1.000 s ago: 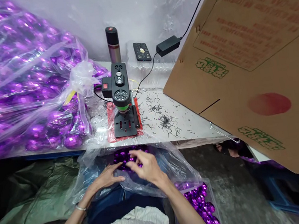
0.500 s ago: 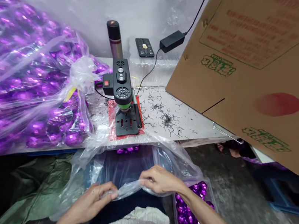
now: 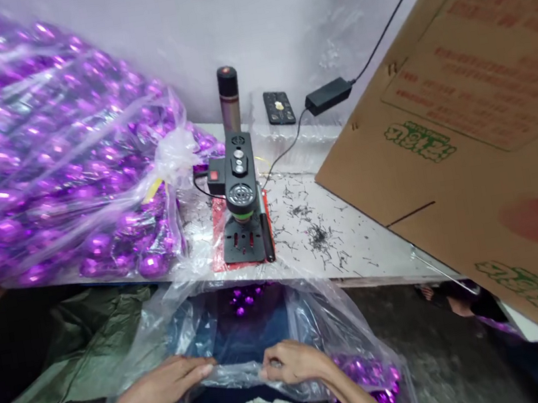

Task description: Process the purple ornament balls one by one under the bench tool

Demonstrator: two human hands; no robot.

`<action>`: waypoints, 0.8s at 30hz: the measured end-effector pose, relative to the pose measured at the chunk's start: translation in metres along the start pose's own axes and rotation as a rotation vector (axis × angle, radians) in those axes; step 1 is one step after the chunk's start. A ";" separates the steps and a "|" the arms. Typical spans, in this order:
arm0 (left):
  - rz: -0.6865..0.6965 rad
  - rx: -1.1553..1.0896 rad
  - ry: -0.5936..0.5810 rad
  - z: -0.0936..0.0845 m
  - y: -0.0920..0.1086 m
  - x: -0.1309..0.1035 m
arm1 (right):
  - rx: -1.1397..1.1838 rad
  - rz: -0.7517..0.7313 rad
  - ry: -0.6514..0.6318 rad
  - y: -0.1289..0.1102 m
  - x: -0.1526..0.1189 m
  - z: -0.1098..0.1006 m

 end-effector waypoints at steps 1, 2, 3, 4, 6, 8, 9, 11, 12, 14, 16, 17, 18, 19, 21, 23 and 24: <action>0.024 -0.001 -0.016 -0.005 0.004 0.005 | -0.017 -0.006 0.007 -0.001 0.003 -0.003; 0.045 0.000 -0.016 -0.011 0.010 0.011 | -0.038 -0.018 0.029 -0.003 0.006 -0.007; 0.061 0.003 0.029 -0.020 0.015 0.018 | -0.055 -0.043 0.062 -0.006 0.010 -0.013; 0.081 0.000 0.100 -0.031 0.021 0.026 | -0.062 -0.080 0.108 -0.012 0.014 -0.021; 0.135 -0.039 0.329 -0.056 0.034 0.039 | -0.028 -0.193 0.217 -0.031 0.024 -0.038; 0.173 -0.088 0.679 -0.083 0.044 0.047 | 0.086 -0.327 0.347 -0.057 0.037 -0.057; 0.169 -0.098 0.896 -0.097 0.047 0.048 | 0.154 -0.392 0.419 -0.072 0.047 -0.067; 0.103 -0.070 1.357 -0.120 0.048 0.043 | 0.312 -0.462 0.626 -0.103 0.072 -0.087; 0.050 -0.039 1.564 -0.129 0.046 0.038 | 0.384 -0.473 0.741 -0.117 0.087 -0.097; -0.053 0.017 1.867 -0.144 0.033 0.029 | 0.472 -0.452 0.948 -0.147 0.119 -0.117; -0.144 0.021 2.009 -0.156 0.008 0.020 | 0.485 -0.409 1.053 -0.175 0.150 -0.135; -0.196 -0.016 2.029 -0.162 -0.009 0.016 | 0.488 -0.378 1.055 -0.189 0.164 -0.144; -0.259 -0.083 2.023 -0.167 -0.027 0.013 | 0.494 -0.350 1.032 -0.201 0.176 -0.151; -0.331 -0.178 1.994 -0.172 -0.046 0.011 | 0.504 -0.346 1.003 -0.211 0.185 -0.158; -0.471 -0.398 1.906 -0.183 -0.079 0.012 | 0.503 -0.382 0.966 -0.228 0.197 -0.168; -0.567 -0.568 1.843 -0.195 -0.098 0.018 | 0.492 -0.425 0.942 -0.238 0.201 -0.172; -0.588 -0.610 1.835 -0.202 -0.102 0.022 | 0.488 -0.446 0.939 -0.241 0.201 -0.172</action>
Point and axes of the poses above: each hand's wrist, its own x-axis towards the middle knuckle, its own z-axis out of the palm, y = z × x, the point moved 3 cm from there along x, towards the middle knuckle, and after that the axes turned 4 degrees about y, right-handed, at the moved point
